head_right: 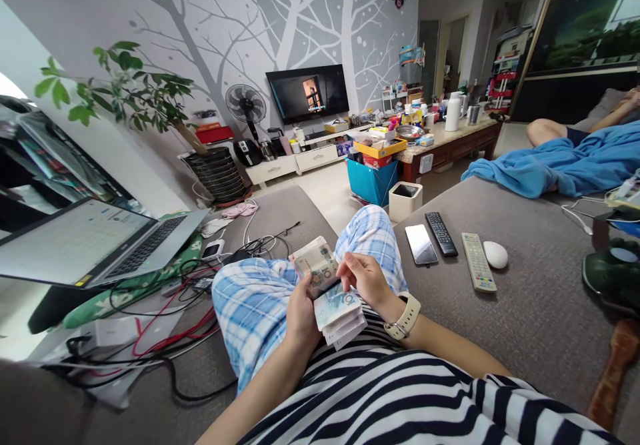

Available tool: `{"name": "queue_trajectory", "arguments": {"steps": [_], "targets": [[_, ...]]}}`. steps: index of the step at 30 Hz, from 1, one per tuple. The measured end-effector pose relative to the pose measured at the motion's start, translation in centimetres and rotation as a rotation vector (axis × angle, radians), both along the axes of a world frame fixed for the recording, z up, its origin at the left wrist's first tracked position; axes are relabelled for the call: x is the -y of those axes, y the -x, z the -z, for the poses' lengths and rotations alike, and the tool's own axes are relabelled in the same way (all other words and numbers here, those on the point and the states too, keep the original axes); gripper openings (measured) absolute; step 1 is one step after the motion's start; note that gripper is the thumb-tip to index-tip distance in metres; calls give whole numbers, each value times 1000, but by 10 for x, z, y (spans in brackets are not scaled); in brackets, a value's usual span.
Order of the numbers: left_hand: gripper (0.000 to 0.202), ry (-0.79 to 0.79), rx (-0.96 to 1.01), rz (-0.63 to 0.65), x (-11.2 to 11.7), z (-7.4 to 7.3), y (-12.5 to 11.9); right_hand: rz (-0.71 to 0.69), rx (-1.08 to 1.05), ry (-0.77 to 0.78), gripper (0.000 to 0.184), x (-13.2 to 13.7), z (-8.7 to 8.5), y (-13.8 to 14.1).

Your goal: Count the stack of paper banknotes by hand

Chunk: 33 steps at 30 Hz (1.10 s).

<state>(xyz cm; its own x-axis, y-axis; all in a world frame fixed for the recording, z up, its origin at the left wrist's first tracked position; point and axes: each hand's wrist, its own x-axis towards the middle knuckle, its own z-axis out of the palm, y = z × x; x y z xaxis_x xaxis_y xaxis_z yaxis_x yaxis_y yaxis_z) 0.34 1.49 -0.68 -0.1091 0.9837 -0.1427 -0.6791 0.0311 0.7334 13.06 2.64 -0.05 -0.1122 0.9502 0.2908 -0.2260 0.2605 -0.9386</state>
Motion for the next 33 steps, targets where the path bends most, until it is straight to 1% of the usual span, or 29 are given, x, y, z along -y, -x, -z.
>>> {"name": "queue_trajectory", "arguments": {"steps": [3,7,10,15,18,21,26,28,31,33], "targets": [[27,-5,15,2,1,-2,-1,5,38,-14,39,-1,1,0],[24,1,-23,-4,3,-6,0,96,50,-9,31,-2,0,-1],[20,2,-86,-13,6,-10,1,142,18,18,31,-3,0,0],[21,-11,-104,-13,7,-11,0,136,73,-8,29,-3,-1,-1],[23,-5,-91,-2,5,-9,0,150,103,-33,29,-3,-1,-2],[22,-9,-97,-19,2,-6,0,172,97,-42,30,-2,-2,-2],[26,2,-46,-9,-2,0,2,137,44,-40,28,2,-7,-1],[24,6,-40,-22,-2,-2,1,125,33,-42,29,4,-9,-1],[19,-6,-83,-62,2,-8,0,109,24,-43,30,5,-10,0],[19,-15,-99,-59,4,-12,-1,97,18,-46,30,6,-10,-1]]}}
